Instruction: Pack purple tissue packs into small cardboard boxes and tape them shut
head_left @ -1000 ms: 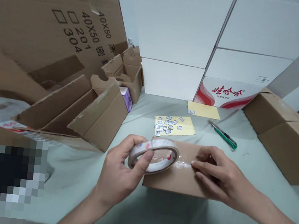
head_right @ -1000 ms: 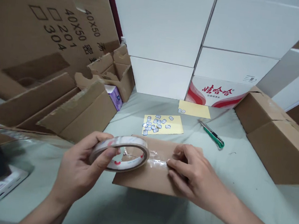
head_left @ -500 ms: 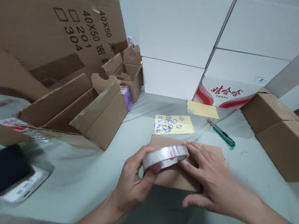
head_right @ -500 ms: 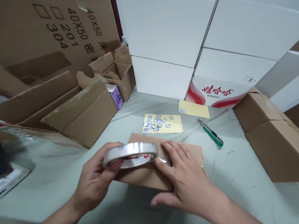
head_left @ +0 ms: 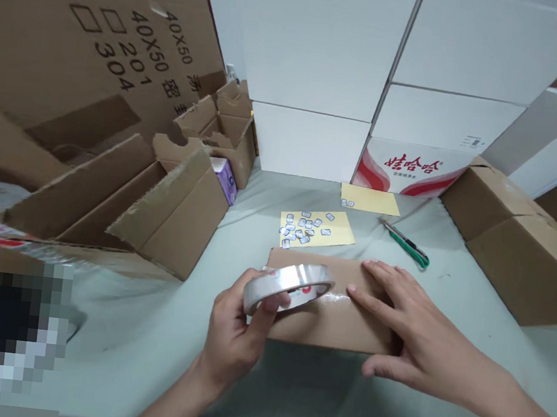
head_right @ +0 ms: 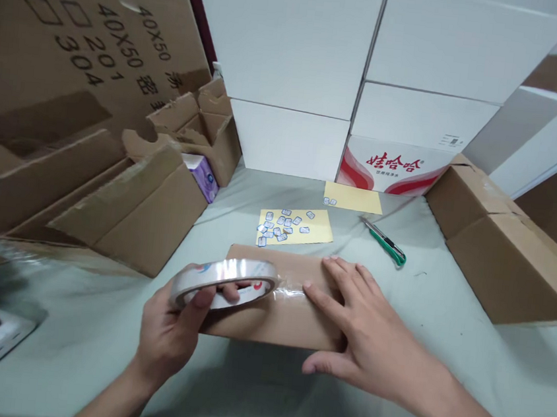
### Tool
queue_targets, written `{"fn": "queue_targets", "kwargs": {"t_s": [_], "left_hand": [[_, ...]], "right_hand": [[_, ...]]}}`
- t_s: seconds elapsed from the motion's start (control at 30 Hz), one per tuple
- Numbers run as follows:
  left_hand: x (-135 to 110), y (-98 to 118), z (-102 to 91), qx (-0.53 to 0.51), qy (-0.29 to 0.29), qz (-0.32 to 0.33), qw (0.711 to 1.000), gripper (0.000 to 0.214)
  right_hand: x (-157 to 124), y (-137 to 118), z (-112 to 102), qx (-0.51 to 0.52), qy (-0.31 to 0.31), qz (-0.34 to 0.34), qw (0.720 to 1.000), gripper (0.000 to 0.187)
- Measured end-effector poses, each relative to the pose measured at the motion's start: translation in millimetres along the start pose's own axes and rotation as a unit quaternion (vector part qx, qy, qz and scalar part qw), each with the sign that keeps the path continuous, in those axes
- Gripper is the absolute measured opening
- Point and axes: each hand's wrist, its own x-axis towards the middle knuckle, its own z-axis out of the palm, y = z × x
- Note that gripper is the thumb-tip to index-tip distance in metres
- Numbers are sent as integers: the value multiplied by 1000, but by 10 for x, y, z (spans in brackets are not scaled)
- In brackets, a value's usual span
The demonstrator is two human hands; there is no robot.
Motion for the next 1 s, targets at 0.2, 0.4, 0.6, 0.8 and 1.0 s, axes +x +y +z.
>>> {"fn": "queue_targets", "kwargs": {"t_s": [0.2,0.4,0.6,0.8,1.0], "left_hand": [[-56,-138,-36,-71,-8,-8,997,34],[-11,-26,108,-68,53,50,995,22],[-12,-1,94,-26,45,67,996,16],[-45,-93,56,45,73,96,992,19],[-31,-51,140,-25,113,62,991,18]], "right_hand": [[-11,334,-172,76,52,89,992,43],[20,1490,418,18,64,419,906,32],[121,1827,950,0,54,477,877,29],[-84,1370,399,24,101,448,888,30],[-408,57,-266,178,18,293,939,31]]}}
